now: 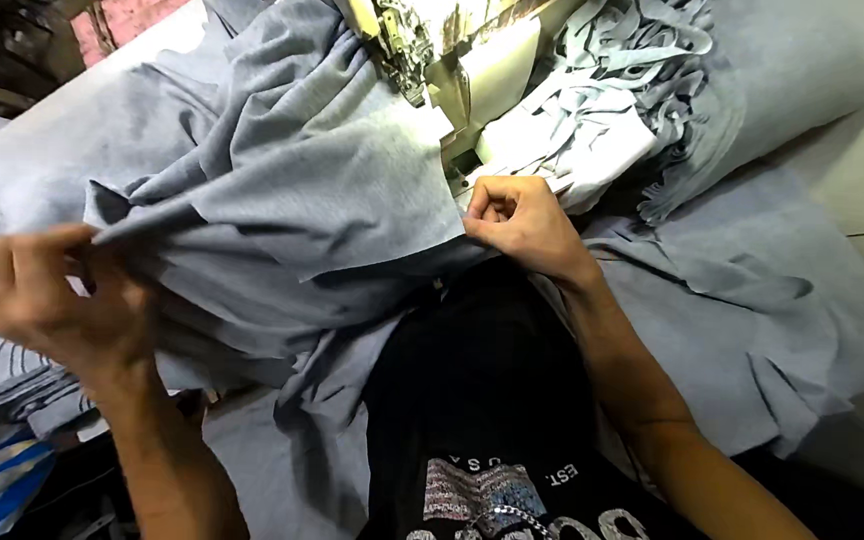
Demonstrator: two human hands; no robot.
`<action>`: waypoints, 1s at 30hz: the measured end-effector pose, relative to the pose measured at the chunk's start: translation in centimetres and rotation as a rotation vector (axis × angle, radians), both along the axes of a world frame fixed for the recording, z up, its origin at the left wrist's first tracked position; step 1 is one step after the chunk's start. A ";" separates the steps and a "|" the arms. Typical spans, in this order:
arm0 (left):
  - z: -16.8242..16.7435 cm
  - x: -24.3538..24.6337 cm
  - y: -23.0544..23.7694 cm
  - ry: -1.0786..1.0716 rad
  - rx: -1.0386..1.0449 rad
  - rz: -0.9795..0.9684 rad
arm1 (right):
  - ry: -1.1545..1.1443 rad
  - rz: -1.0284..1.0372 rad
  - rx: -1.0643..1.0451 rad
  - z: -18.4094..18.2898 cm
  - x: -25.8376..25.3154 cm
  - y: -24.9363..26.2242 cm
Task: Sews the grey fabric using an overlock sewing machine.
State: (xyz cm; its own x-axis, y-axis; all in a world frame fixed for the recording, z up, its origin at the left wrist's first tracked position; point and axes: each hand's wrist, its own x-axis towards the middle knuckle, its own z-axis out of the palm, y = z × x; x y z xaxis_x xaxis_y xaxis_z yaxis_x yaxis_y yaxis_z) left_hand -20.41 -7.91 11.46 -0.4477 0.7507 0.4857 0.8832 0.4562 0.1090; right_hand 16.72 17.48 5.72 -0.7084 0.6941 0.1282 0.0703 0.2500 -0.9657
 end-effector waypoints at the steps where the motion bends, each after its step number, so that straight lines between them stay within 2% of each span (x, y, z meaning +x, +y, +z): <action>1: 1.3 -0.4 1.5 0.015 -0.054 0.018 | 0.045 0.000 -0.009 -0.3 -0.2 -0.5; 4: 3.3 1.9 5.0 -0.012 -0.176 0.000 | 0.145 -0.012 0.073 -1.0 -0.7 -1.9; 5: 3.2 3.9 5.1 0.012 -0.158 -0.036 | 0.151 -0.019 0.097 -1.0 -0.9 -2.1; 7: 2.4 9.9 6.3 -0.014 -0.061 -0.227 | 0.169 -0.081 0.090 -1.0 -0.7 -2.8; 9: 0.6 16.7 8.7 -0.134 0.053 -0.468 | 0.191 -0.117 0.049 -0.8 -0.3 -3.3; 12: -3.5 22.6 11.3 -0.182 0.150 -0.543 | 0.183 -0.167 0.021 -0.5 0.3 -3.8; 14: -4.5 23.0 12.3 -0.221 0.204 -0.536 | 0.162 -0.200 0.030 -0.4 0.6 -3.9; 19: -3.2 22.1 11.9 -0.265 0.254 -0.557 | 0.131 -0.193 0.019 -0.5 1.4 -4.0; 23: -2.6 23.7 11.0 -0.255 0.192 -0.553 | 0.107 -0.221 -0.019 -0.5 1.6 -4.3; 30: -3.7 25.5 11.8 -0.162 0.163 -0.482 | 0.119 -0.243 -0.025 -0.5 1.4 -4.1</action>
